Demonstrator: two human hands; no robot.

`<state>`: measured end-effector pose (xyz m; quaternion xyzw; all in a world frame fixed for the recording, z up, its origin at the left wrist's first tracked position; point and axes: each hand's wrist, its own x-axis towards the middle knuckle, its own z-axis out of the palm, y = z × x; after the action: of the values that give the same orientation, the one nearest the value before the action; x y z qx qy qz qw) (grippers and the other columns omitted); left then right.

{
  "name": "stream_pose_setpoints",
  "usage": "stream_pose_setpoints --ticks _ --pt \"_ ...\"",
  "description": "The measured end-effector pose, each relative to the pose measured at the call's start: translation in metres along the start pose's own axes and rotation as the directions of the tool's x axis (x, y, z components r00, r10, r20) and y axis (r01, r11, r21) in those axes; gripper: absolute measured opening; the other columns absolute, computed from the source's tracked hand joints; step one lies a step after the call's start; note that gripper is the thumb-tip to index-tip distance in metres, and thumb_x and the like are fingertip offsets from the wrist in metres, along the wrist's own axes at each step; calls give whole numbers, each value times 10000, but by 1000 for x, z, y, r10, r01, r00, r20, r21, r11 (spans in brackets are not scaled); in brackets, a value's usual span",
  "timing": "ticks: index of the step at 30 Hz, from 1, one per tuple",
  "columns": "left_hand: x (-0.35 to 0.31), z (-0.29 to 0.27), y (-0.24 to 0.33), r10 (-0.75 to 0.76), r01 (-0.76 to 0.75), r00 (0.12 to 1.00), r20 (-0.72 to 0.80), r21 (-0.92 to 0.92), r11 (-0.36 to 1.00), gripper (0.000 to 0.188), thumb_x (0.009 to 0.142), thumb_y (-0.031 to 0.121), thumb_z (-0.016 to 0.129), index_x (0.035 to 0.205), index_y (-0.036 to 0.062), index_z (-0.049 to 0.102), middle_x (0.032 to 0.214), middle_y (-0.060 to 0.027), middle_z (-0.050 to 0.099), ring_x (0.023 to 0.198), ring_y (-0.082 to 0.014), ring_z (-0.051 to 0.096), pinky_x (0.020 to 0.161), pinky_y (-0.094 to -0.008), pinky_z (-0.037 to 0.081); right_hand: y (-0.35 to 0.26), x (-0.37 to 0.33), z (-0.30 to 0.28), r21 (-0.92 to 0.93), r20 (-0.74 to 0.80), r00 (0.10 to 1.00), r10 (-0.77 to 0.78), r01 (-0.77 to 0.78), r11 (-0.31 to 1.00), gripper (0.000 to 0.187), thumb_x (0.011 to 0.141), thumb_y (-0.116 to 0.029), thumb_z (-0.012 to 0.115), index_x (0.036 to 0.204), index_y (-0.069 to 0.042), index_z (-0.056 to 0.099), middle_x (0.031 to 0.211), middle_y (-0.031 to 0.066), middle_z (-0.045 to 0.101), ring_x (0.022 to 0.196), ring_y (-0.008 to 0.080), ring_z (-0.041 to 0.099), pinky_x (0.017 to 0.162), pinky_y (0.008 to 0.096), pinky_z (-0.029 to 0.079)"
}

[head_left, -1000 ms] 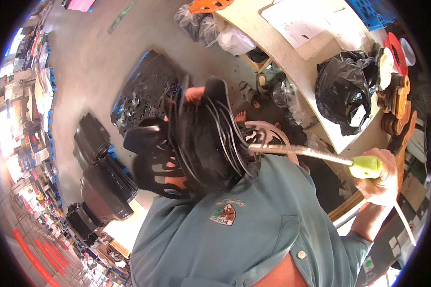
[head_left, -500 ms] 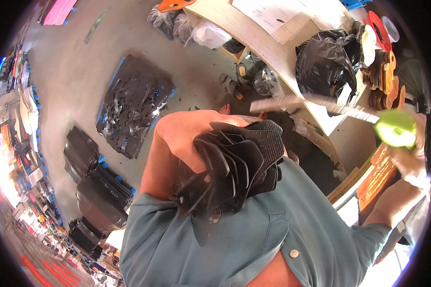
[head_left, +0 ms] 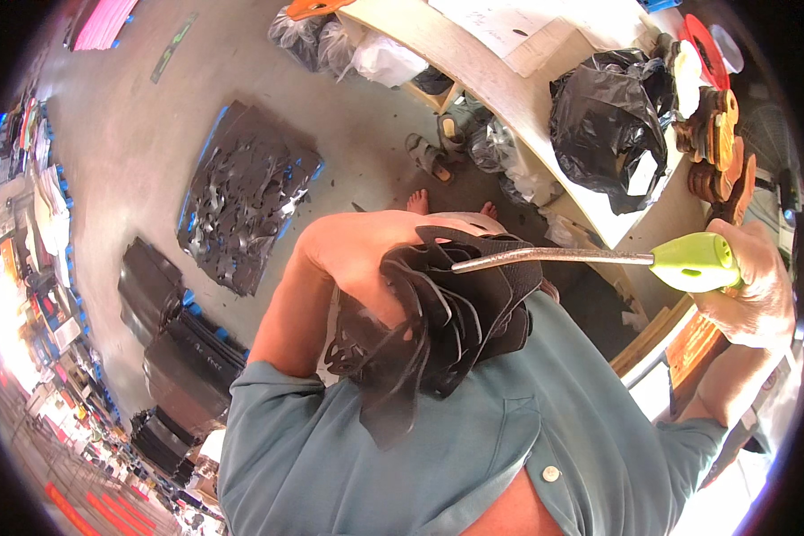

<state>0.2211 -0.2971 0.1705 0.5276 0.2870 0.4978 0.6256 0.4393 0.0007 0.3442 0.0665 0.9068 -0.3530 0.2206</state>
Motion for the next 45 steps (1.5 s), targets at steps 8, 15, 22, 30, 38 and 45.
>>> stream_pose_setpoints --ticks 8,15,22,30,38,45 --pt "-82 -11 -41 -410 440 888 -209 123 890 865 657 216 853 1422 -43 544 1257 -137 687 1089 -236 648 956 -382 519 22 -5 31 146 -235 972 27 8 989 265 767 9 763 1027 24 710 806 57 640 653 175 586 631 324 415" --pt "-137 -13 -66 -126 -66 465 -876 -177 982 627 779 196 790 1338 -3 590 1217 -113 692 1069 -223 662 916 -362 546 17 -18 57 -46 -315 932 -179 174 984 266 768 -69 800 1022 -12 747 775 60 649 689 216 639 638 338 453" --pt "-116 -40 -70 -27 -320 137 -990 -69 945 391 901 176 726 1255 37 635 1178 -89 696 1050 -210 675 877 -342 573 6 -9 109 54 -369 929 -2 23 998 237 762 -65 795 972 -20 695 702 90 623 592 291 644 592 376 485" --pt "-77 -74 -68 -45 -374 15 -999 -47 926 201 999 149 674 1183 66 674 1132 -70 701 1013 -202 689 831 -327 596 10 -9 131 -90 -410 912 -29 -9 996 254 775 44 737 982 3 595 708 159 611 609 382 632 583 422 491" --pt "-76 -99 -58 -75 -289 -17 -997 -67 955 214 974 110 685 1178 46 675 1083 -79 701 935 -211 696 781 -336 595 18 -3 140 6 -387 920 56 -59 998 236 804 -19 741 1007 -15 621 688 186 620 610 380 653 599 431 514" --pt "-64 -60 -32 10 -289 -174 -985 61 955 215 935 90 725 1135 30 674 965 -60 687 797 -190 684 686 -345 576 9 2 136 -8 -373 927 -32 31 999 215 783 5 723 973 5 623 692 169 623 613 378 655 594 409 514"
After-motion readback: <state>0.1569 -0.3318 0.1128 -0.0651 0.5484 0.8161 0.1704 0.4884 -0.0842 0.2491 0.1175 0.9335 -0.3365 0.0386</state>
